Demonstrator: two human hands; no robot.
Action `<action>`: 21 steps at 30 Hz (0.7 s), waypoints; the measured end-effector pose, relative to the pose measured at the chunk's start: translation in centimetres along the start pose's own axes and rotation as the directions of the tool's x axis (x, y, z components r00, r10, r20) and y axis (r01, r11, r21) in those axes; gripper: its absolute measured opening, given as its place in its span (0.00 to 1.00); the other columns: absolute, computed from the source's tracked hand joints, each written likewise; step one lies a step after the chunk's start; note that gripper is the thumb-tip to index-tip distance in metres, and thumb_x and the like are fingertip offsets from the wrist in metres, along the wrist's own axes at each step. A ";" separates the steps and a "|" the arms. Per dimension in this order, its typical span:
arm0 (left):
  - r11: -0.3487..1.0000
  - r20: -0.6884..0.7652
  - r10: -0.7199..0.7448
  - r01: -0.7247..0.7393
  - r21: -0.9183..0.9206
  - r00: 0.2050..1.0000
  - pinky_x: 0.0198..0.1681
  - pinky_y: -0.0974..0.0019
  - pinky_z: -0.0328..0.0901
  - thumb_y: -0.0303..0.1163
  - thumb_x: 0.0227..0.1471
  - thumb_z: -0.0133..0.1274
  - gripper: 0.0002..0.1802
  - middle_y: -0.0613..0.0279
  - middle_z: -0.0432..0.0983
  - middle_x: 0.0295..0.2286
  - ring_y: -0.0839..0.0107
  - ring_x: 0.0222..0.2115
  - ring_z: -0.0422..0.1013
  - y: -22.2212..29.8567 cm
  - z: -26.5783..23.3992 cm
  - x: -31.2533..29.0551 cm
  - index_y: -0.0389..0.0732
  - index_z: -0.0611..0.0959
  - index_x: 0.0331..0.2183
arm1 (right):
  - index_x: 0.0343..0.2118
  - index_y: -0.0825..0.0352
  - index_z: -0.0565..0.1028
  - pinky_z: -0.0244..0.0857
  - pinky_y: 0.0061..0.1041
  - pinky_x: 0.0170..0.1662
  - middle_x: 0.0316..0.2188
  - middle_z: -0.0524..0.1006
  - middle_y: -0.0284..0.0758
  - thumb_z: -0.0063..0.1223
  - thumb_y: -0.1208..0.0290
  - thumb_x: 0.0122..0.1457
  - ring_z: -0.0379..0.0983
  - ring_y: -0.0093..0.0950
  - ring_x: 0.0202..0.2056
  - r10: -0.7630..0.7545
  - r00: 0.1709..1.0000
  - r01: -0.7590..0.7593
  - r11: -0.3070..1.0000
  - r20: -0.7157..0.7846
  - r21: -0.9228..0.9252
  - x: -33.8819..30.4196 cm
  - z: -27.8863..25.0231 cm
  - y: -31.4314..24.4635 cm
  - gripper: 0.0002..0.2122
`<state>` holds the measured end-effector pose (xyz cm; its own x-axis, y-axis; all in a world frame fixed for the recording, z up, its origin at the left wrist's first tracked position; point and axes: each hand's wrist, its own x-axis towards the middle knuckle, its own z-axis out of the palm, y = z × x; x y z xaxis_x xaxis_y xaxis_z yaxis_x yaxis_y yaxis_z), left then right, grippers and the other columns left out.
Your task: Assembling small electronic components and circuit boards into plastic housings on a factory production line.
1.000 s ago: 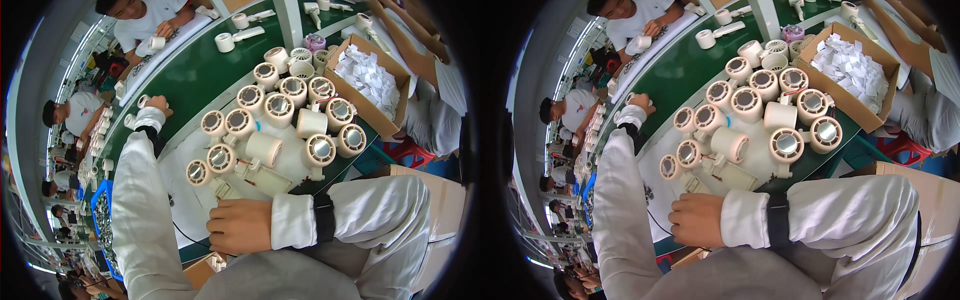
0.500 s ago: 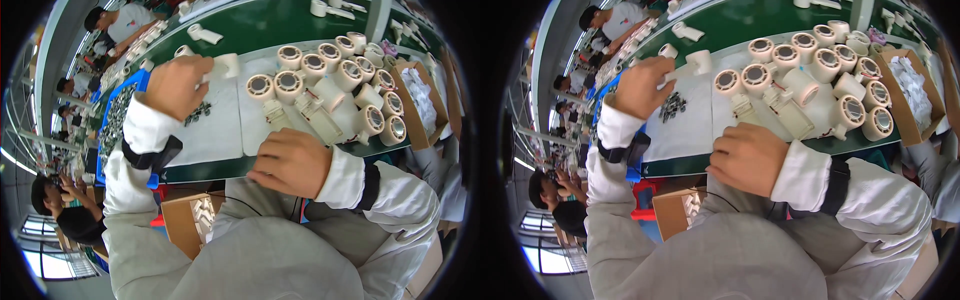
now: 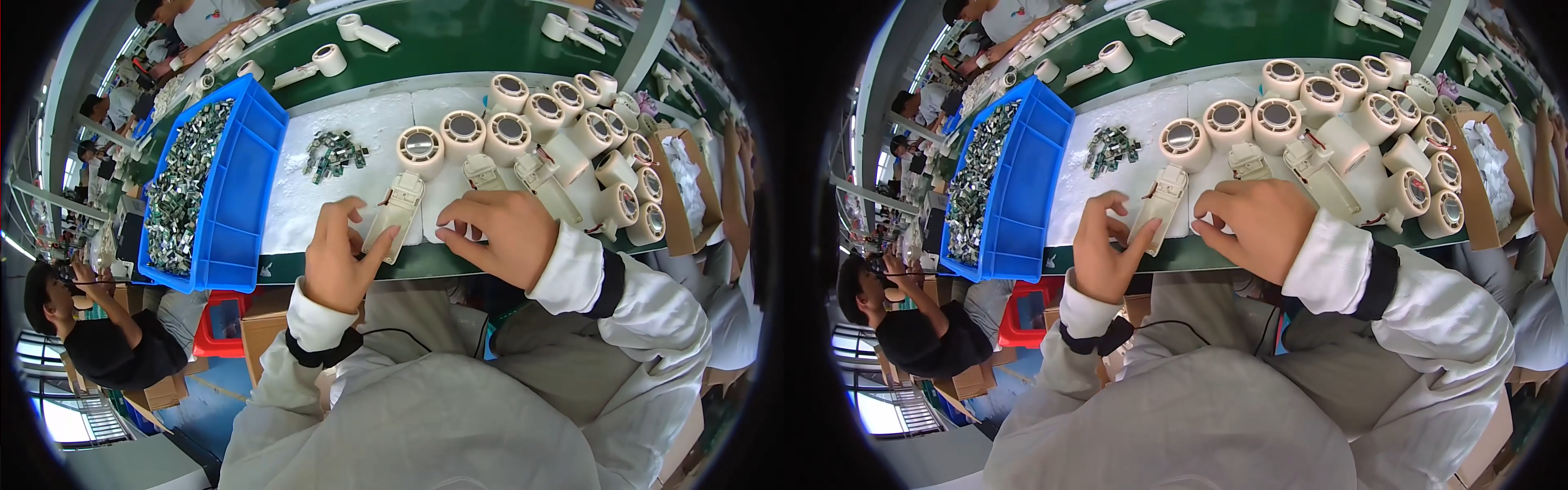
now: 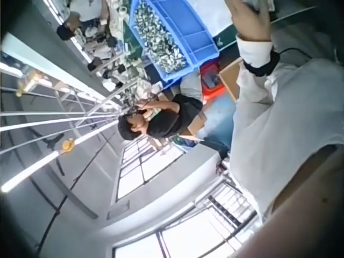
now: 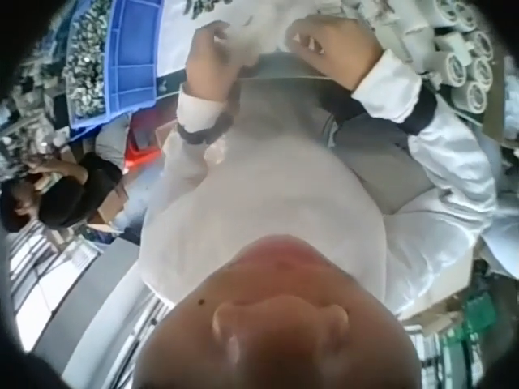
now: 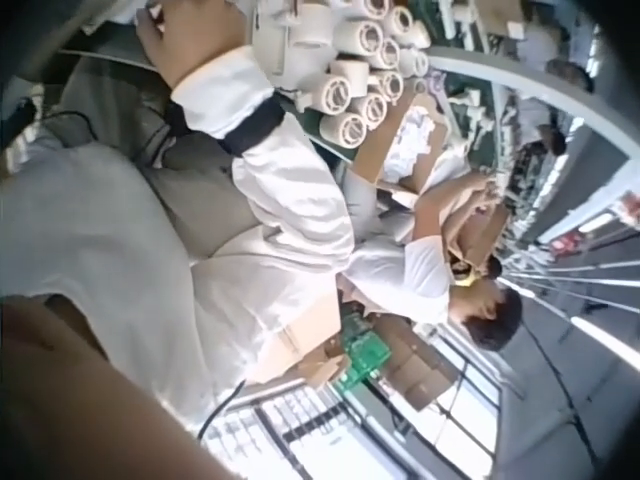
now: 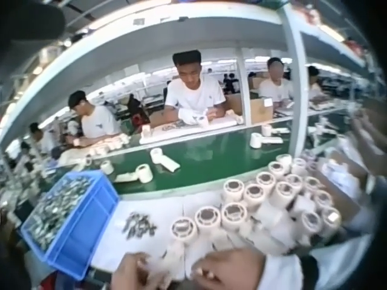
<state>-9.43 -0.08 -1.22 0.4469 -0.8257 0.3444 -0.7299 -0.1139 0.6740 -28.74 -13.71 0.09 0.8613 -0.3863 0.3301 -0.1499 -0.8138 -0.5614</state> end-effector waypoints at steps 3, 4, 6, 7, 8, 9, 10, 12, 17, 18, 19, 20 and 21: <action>0.990 0.095 0.118 -0.125 0.070 0.988 0.25 0.62 0.67 0.28 0.52 0.61 0.11 0.55 0.72 0.26 0.59 0.20 0.72 -2.2 0.4 1.6 0.35 0.77 0.35 | 0.37 0.63 0.78 0.69 0.33 0.27 0.23 0.77 0.35 0.59 0.70 0.56 0.76 0.34 0.24 0.041 0.999 -0.042 0.998 -0.010 -0.048 2.2 0.3 -0.3 0.07; 0.976 0.152 0.180 -0.195 0.095 0.972 0.24 0.60 0.67 0.28 0.54 0.59 0.10 0.53 0.72 0.26 0.57 0.19 0.72 -2.6 0.7 1.9 0.35 0.77 0.35 | 0.37 0.63 0.78 0.69 0.33 0.27 0.23 0.77 0.35 0.59 0.70 0.56 0.76 0.34 0.24 0.050 0.999 -0.050 0.997 -0.011 -0.056 2.8 0.5 -0.3 0.07; 0.951 0.196 0.225 -0.259 0.169 0.954 0.24 0.58 0.68 0.30 0.55 0.57 0.09 0.53 0.73 0.26 0.55 0.20 0.72 -2.6 0.7 2.2 0.36 0.77 0.35 | 0.38 0.63 0.78 0.69 0.35 0.28 0.23 0.78 0.37 0.57 0.69 0.57 0.77 0.36 0.26 0.058 0.998 -0.058 0.998 -0.009 -0.038 4.1 1.3 -0.1 0.07; 0.915 0.238 0.260 -0.318 0.250 0.936 0.24 0.56 0.68 0.32 0.57 0.55 0.08 0.52 0.73 0.26 0.53 0.20 0.73 -2.6 0.7 2.4 0.37 0.76 0.34 | 0.39 0.63 0.78 0.69 0.36 0.29 0.23 0.78 0.38 0.56 0.69 0.58 0.77 0.37 0.26 0.058 0.998 -0.058 0.998 -0.007 -0.027 4.7 1.8 0.1 0.08; 0.867 0.282 0.290 -0.376 0.326 0.915 0.24 0.54 0.69 0.33 0.59 0.53 0.08 0.51 0.74 0.26 0.51 0.21 0.73 -2.6 0.6 2.6 0.38 0.76 0.34 | 0.39 0.63 0.78 0.69 0.36 0.29 0.23 0.78 0.38 0.56 0.69 0.58 0.77 0.37 0.26 0.059 0.998 -0.059 0.998 -0.007 -0.031 5.1 2.2 0.2 0.08; 0.866 0.282 0.294 -0.379 0.326 0.913 0.24 0.54 0.69 0.33 0.59 0.53 0.08 0.51 0.74 0.26 0.51 0.21 0.73 -2.5 0.5 2.8 0.38 0.76 0.34 | 0.40 0.62 0.78 0.69 0.37 0.29 0.24 0.78 0.38 0.56 0.69 0.58 0.77 0.38 0.27 0.029 0.999 -0.027 0.997 0.026 -0.075 5.5 2.7 0.3 0.08; 0.862 0.305 0.308 -0.400 0.311 0.901 0.24 0.54 0.69 0.33 0.59 0.52 0.09 0.51 0.73 0.26 0.51 0.21 0.73 -2.4 0.4 3.0 0.38 0.75 0.33 | 0.41 0.62 0.78 0.69 0.37 0.30 0.24 0.79 0.39 0.55 0.69 0.58 0.77 0.40 0.27 0.000 0.998 0.007 0.993 0.061 -0.118 5.9 3.0 0.3 0.09; 0.854 0.349 0.333 -0.437 0.281 0.876 0.23 0.52 0.69 0.34 0.60 0.50 0.09 0.52 0.73 0.26 0.50 0.21 0.73 -2.2 0.1 3.4 0.38 0.74 0.32 | 0.41 0.62 0.78 0.69 0.38 0.31 0.25 0.79 0.40 0.54 0.69 0.58 0.77 0.41 0.28 -0.030 0.995 0.045 0.986 0.096 -0.161 6.4 3.1 0.5 0.09; 0.958 0.337 0.156 -0.225 0.175 0.928 0.28 0.49 0.65 0.29 0.60 0.49 0.06 0.45 0.74 0.28 0.42 0.25 0.71 -1.9 -0.7 3.1 0.36 0.76 0.34 | 0.40 0.63 0.79 0.69 0.39 0.31 0.25 0.79 0.42 0.53 0.70 0.58 0.77 0.42 0.28 -0.030 0.978 0.054 0.992 0.206 -0.115 7.0 3.2 1.2 0.09; 0.948 0.313 0.205 -0.267 0.170 0.927 0.26 0.51 0.66 0.30 0.60 0.50 0.06 0.48 0.73 0.27 0.44 0.24 0.71 -2.1 -0.6 3.0 0.37 0.75 0.33 | 0.39 0.64 0.80 0.69 0.38 0.31 0.24 0.79 0.42 0.54 0.70 0.58 0.77 0.42 0.27 -0.051 0.982 0.068 0.994 0.180 -0.088 7.0 3.3 1.4 0.08; 0.937 0.291 0.253 -0.309 0.164 0.923 0.25 0.52 0.67 0.30 0.60 0.51 0.06 0.50 0.73 0.27 0.47 0.24 0.72 -2.3 -0.6 2.7 0.37 0.75 0.32 | 0.38 0.65 0.80 0.69 0.37 0.30 0.24 0.79 0.42 0.54 0.70 0.58 0.76 0.41 0.26 -0.068 0.986 0.078 0.995 0.155 -0.061 7.0 3.3 1.5 0.08; 0.923 0.269 0.300 -0.350 0.159 0.915 0.24 0.54 0.68 0.31 0.59 0.52 0.07 0.53 0.73 0.26 0.49 0.23 0.73 -2.5 -0.5 2.6 0.38 0.74 0.31 | 0.38 0.65 0.80 0.69 0.37 0.30 0.24 0.79 0.42 0.54 0.70 0.58 0.76 0.41 0.26 -0.069 0.985 0.079 0.995 0.160 -0.057 7.0 3.2 1.5 0.08; 0.925 0.271 0.294 -0.344 0.161 0.917 0.24 0.54 0.68 0.31 0.59 0.52 0.07 0.53 0.73 0.26 0.49 0.23 0.73 -2.6 -0.6 2.5 0.38 0.74 0.31 | 0.36 0.66 0.80 0.68 0.36 0.29 0.23 0.78 0.41 0.54 0.70 0.58 0.76 0.40 0.25 -0.055 0.985 0.054 0.998 0.161 0.008 7.0 3.0 1.5 0.07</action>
<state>-6.16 -1.51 -1.76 0.0555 -0.9400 0.3367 -0.9120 0.0896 0.4003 -21.50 -16.35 -0.70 0.9350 -0.2663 0.2342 -0.0988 -0.8299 -0.5491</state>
